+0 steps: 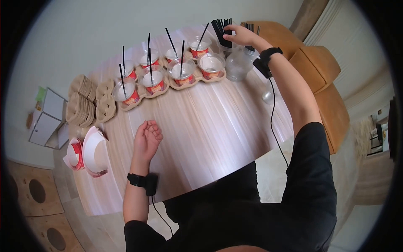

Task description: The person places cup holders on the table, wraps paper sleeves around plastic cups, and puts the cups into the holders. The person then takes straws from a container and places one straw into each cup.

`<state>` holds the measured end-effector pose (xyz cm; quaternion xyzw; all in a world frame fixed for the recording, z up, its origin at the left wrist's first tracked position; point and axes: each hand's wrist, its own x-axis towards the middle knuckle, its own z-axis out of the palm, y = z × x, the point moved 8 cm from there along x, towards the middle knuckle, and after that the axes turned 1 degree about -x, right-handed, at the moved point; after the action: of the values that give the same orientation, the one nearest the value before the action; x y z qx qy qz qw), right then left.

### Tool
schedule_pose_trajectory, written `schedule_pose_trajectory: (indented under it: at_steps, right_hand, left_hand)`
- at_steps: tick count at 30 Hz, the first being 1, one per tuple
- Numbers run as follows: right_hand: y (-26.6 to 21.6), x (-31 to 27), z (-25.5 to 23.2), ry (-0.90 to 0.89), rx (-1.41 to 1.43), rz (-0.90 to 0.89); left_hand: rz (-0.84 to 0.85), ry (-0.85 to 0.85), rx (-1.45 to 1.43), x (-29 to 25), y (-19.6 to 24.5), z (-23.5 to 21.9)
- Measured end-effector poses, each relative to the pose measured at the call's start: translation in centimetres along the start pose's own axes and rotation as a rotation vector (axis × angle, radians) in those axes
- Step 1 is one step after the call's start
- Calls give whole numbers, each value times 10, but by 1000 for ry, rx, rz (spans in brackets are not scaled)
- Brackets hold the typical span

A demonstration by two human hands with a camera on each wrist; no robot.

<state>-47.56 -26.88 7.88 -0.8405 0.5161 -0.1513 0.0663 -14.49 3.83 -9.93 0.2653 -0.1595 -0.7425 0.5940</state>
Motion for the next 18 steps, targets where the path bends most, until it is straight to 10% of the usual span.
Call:
schedule_pose_trajectory:
  at_steps: [18]
  right_hand:
    - [16, 26, 40, -111, -122, 50]
  left_hand:
    - [-22, 13, 76, -1, -4, 0]
